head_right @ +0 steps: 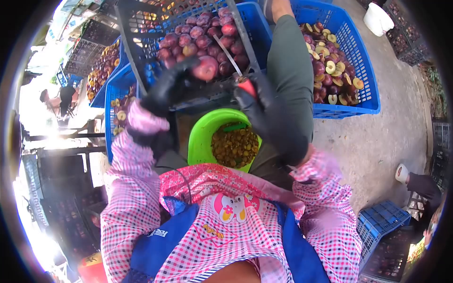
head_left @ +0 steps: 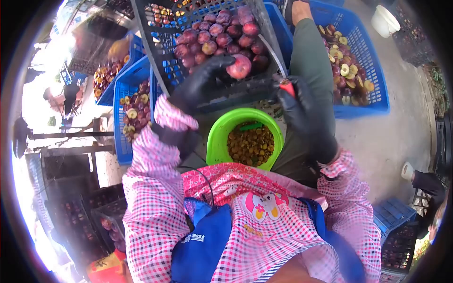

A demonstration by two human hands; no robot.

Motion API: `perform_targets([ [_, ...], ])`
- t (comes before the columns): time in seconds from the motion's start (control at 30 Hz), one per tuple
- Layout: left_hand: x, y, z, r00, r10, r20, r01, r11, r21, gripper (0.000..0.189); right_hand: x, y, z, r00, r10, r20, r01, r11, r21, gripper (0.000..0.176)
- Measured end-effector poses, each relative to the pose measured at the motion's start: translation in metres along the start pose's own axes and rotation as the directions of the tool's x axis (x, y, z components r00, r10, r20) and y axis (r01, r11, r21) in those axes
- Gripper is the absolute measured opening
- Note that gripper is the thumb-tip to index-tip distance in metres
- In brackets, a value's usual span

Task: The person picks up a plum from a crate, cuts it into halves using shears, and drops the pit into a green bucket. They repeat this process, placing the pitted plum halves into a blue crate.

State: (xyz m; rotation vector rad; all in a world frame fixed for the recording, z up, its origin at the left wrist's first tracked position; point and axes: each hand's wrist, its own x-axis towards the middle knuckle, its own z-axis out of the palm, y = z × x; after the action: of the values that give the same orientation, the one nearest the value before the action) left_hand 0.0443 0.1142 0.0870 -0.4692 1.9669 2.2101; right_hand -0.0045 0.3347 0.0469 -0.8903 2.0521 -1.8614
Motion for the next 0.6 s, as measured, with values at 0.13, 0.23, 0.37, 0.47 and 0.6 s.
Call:
perform_targets([
  [0.13, -0.033, -0.083, 0.000, 0.935, 0.221, 0.276, -0.050, 0.856, -0.515, 0.035, -0.030, 0.013, 0.031, 0.988, 0.082, 0.134, -0.103, 0.982, 0.157, 0.018],
  [0.23, -0.059, -0.104, 0.030, 0.998, 0.001, -0.069, -0.044, 0.775, -0.630, 0.040, -0.049, 0.028, 0.041, 0.979, 0.155, 0.135, -0.165, 0.984, 0.069, 0.017],
  [0.37, -0.075, -0.127, 0.023, 0.991, 0.116, -0.062, -0.129, 0.790, -0.600, 0.042, -0.056, 0.025, 0.050, 0.997, 0.002, 0.081, 0.001, 0.999, -0.039, 0.017],
  [0.47, -0.076, -0.135, 0.025, 1.000, 0.028, -0.009, -0.027, 0.770, -0.638, 0.048, -0.054, 0.014, 0.049, 0.994, -0.070, 0.081, 0.081, 0.988, -0.130, 0.017],
  [0.6, -0.076, -0.131, 0.030, 0.997, 0.020, -0.069, -0.057, 0.806, -0.589, 0.049, -0.053, 0.014, 0.050, 0.977, -0.089, 0.195, 0.147, 0.941, -0.306, 0.017],
])
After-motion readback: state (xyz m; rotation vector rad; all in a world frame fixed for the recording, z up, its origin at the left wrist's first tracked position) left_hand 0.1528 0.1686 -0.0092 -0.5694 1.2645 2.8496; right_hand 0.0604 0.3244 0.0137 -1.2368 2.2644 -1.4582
